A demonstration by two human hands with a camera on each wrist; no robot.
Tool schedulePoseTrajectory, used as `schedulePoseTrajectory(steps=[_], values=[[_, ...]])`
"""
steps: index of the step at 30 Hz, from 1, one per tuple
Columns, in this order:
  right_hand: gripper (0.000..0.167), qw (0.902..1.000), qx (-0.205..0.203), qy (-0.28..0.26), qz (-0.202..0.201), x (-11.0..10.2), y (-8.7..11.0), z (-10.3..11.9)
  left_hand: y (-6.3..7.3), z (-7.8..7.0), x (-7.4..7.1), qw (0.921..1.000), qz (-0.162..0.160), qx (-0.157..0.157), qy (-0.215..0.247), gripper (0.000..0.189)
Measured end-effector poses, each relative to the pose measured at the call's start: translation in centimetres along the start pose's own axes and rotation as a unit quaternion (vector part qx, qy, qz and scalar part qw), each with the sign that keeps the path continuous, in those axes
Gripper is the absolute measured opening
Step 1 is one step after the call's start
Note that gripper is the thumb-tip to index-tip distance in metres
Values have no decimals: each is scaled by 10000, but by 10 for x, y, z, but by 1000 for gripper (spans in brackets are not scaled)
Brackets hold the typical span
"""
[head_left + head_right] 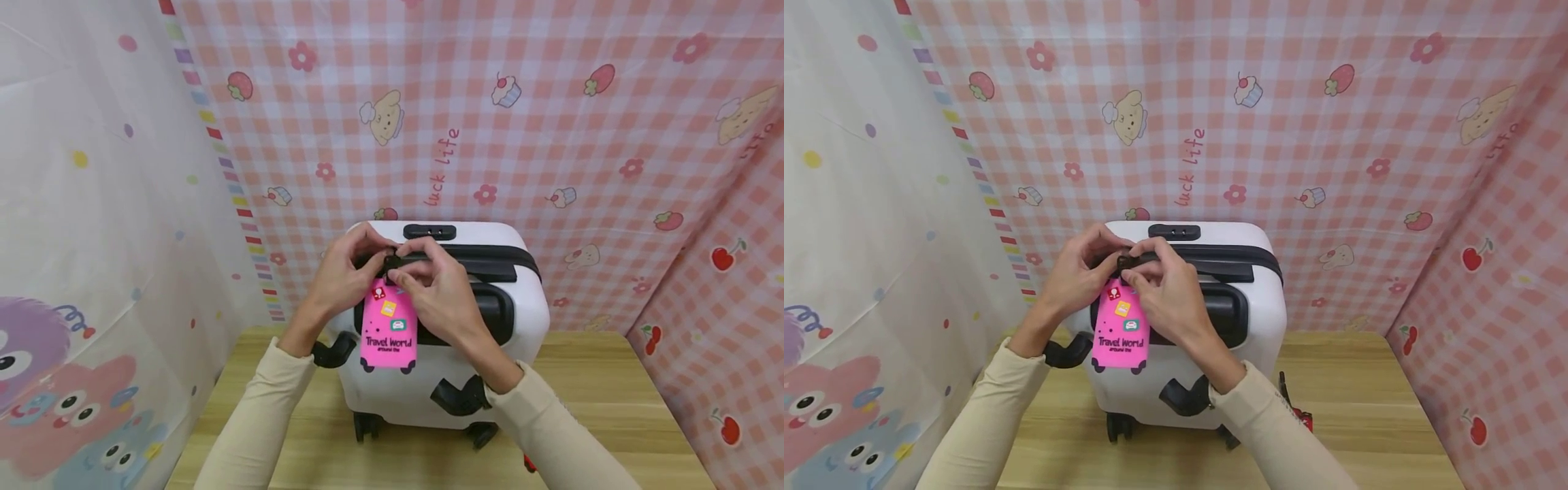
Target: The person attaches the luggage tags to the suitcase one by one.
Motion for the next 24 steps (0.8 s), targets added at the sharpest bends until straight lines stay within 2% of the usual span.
schedulePoseTrajectory(steps=[6,9,16,24], values=[[16,9995,-81,286,-82,1,2,-1,1,0,0,9988,-189,278,369,8],[16,9993,-110,309,-196,1,2,-1,2,-1,0,9988,-196,376,255,8],[27,9990,-346,70,-262,3,2,-2,3,0,1,9995,-14,327,-25,11],[23,9982,-512,66,-288,3,3,-2,4,-2,2,9992,85,380,-111,11]])
Point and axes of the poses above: each hand's wrist, its own y-axis away from the middle knuckle, its own x-axis out of the palm, z = x × y, the point moved 4 cm from there along -y, towards the middle knuckle, and after that the axes turned 7 degrees about z, right-handed, at the moved point
